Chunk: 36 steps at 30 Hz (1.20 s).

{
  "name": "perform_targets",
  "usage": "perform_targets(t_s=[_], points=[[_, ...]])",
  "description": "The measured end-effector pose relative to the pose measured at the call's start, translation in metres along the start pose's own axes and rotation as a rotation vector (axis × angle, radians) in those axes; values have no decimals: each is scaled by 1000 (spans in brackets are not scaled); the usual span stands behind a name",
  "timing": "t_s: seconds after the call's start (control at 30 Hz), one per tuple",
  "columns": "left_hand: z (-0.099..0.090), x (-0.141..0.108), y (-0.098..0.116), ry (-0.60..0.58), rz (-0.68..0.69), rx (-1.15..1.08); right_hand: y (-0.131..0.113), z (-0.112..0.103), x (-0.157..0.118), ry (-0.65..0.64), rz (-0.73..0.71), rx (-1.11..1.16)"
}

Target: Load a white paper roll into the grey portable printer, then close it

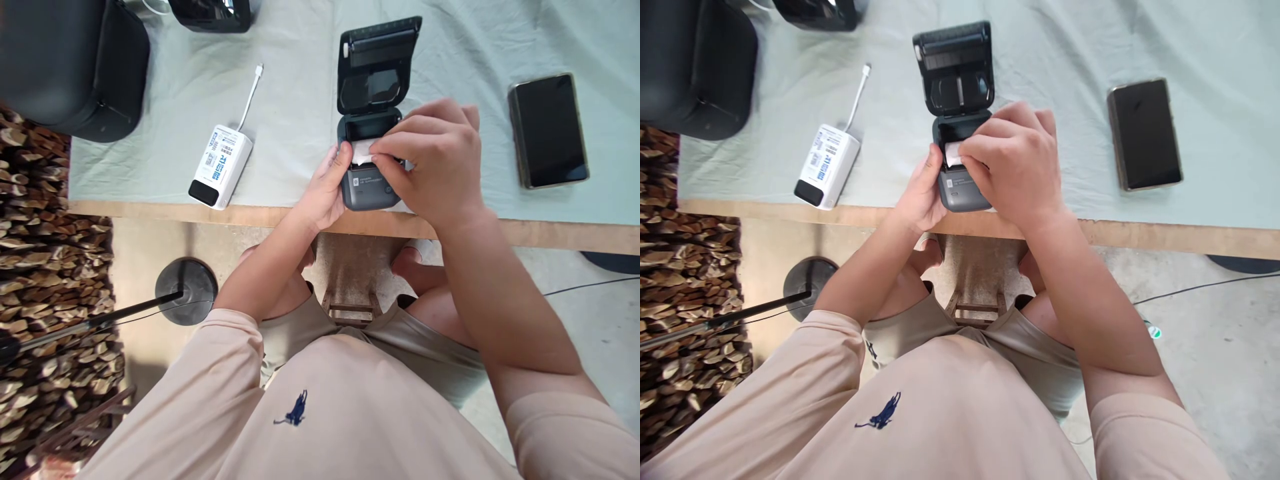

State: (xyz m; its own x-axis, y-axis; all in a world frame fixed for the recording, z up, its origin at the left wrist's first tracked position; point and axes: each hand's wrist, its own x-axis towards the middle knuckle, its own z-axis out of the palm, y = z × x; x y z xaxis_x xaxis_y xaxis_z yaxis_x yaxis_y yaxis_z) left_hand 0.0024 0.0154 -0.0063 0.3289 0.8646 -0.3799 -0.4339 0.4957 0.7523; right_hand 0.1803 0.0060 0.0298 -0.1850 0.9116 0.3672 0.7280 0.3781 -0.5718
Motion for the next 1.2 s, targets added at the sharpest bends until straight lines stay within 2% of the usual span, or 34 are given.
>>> perform_targets(t_s=[0.1,0.23,0.53,0.6,0.7,0.8,0.93,1.03,1.2], points=[[-2,-1,2,-23,-7,3,0,5,-1,-5,1,50],[-8,0,-1,-62,52,15,-1,7,-5,-25,-34,88],[-12,1,-4,-87,67,62,5,-7,-2,181,-96,89],[-12,0,-3,-76,69,72,7,-7,-3,153,-111,84],[-11,-2,-3,-57,71,69,11,-3,-6,25,-145,66],[-9,-2,-2,-53,65,34,17,-1,-9,-58,-111,122],[-8,1,-2,-81,32,-68,19,-3,-9,-85,-62,148],[-8,1,-2,-81,4,-47,16,-4,-9,-97,-91,102],[-7,-1,-3,-49,76,38,9,-3,-12,-68,-120,13]])
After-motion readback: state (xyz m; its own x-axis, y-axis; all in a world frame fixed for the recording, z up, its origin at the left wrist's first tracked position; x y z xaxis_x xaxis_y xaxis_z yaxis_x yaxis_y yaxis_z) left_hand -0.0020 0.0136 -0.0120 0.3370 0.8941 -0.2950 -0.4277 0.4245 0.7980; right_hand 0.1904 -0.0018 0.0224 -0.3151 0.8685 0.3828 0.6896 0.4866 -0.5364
